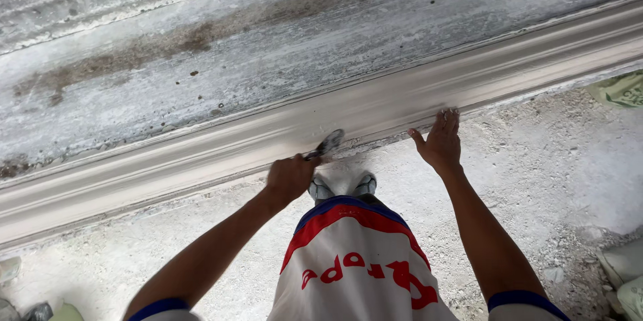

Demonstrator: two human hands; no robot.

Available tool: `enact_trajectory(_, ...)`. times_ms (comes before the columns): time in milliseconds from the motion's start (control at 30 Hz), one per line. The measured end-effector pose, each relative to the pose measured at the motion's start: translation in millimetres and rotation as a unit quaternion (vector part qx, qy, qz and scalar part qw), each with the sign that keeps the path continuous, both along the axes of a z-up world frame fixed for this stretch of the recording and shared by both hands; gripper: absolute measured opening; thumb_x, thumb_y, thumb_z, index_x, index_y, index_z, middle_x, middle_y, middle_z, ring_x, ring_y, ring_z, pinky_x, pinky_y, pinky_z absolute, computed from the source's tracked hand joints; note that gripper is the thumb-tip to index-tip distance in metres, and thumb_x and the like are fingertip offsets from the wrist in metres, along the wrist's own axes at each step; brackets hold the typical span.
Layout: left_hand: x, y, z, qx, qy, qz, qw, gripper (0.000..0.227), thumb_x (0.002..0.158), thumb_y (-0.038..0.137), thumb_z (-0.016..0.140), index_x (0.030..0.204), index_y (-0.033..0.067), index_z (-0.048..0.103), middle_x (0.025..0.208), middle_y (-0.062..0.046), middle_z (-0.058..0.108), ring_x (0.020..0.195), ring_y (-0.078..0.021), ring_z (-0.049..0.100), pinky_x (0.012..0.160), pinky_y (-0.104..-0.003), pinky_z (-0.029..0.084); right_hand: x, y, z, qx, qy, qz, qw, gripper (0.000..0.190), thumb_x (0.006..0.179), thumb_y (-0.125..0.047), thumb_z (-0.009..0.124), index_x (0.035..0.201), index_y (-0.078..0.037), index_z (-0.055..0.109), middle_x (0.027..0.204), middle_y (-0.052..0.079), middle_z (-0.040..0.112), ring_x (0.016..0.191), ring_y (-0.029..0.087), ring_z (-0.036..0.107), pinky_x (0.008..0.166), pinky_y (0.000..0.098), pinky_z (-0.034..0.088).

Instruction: The person scrapes a long white molded molding piece with a small metal scraper, removing residue from the grooves and edges. The person repeatedly moves along the length of the molding, applying pressure to clean the surface.

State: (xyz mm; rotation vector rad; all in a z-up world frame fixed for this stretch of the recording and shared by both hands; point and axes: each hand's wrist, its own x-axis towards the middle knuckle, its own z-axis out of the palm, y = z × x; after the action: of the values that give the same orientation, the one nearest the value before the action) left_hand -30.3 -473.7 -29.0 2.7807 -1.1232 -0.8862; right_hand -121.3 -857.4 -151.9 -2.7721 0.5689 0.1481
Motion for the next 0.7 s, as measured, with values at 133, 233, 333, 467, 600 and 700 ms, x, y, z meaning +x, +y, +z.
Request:
enact_trajectory(133,0.4,-9.6,1.0,-0.005,-0.002,-0.008,1.0,0.043,0.101,0.019,0.05,0.143,0.0228,0.056,0.092,-0.018,0.07,0.07,-0.0305,0.074,0.053,-0.044,0.06,-0.3,-0.9,-4.8,0.017,0.02,-0.01,1.0,0.113,0.093,-0.069,0.057,0.155,0.019,0.02,0.163,0.039,0.014,0.157,0.05,0.006,0.116,0.0596,0.035)
enact_trajectory(233,0.2,-31.4,0.5,-0.01,0.035,-0.003,0.999,0.044,0.104,0.016,0.047,0.147,0.0193,0.051,0.094,-0.02,0.07,0.075,-0.0324,0.075,0.055,-0.045,0.062,4.4,1.9,-7.8,-0.018,0.042,0.004,0.999,0.11,0.099,-0.067,0.055,0.157,0.018,0.017,0.164,0.04,0.01,0.156,0.051,0.003,0.116,0.0608,0.034)
enact_trajectory(333,0.1,-42.0,2.1,-0.031,0.027,-0.005,0.999,0.042,0.102,0.017,0.049,0.142,0.0224,0.055,0.102,-0.021,0.069,0.079,-0.0337,0.075,0.059,-0.046,0.063,-2.1,-1.0,-10.6,0.001,0.043,-0.005,0.999,0.111,0.095,-0.068,0.055,0.156,0.016,0.017,0.163,0.038,0.011,0.157,0.049,0.004,0.117,0.0586,0.035)
enact_trajectory(467,5.7,-48.0,5.1,-0.009,0.024,-0.02,0.999,0.039,0.099,0.019,0.053,0.138,0.0208,0.059,0.101,-0.02,0.07,0.085,-0.0348,0.075,0.064,-0.047,0.062,-1.6,-4.8,-24.1,-0.009,0.02,-0.002,1.0,0.109,0.098,-0.066,0.054,0.156,0.018,0.016,0.164,0.04,0.011,0.157,0.051,0.005,0.119,0.0597,0.035)
enact_trajectory(600,2.7,-64.6,3.3,-0.026,0.028,-0.027,0.999,0.034,0.103,0.019,0.052,0.136,0.0158,0.06,0.101,-0.021,0.07,0.084,-0.0338,0.076,0.063,-0.046,0.063,-1.0,-2.6,-33.0,-0.026,-0.008,0.016,1.0,0.108,0.1,-0.063,0.055,0.154,0.023,0.017,0.161,0.043,0.013,0.155,0.056,0.007,0.118,0.0607,0.036)
enact_trajectory(700,2.0,-77.7,1.4,-0.063,0.026,-0.014,0.998,0.035,0.103,0.017,0.05,0.137,0.0185,0.061,0.099,-0.02,0.071,0.082,-0.0337,0.076,0.063,-0.047,0.063,-2.6,-4.5,-25.3,-0.019,-0.031,0.019,0.999,0.107,0.099,-0.064,0.055,0.152,0.022,0.019,0.159,0.043,0.015,0.154,0.056,0.01,0.117,0.0605,0.036)
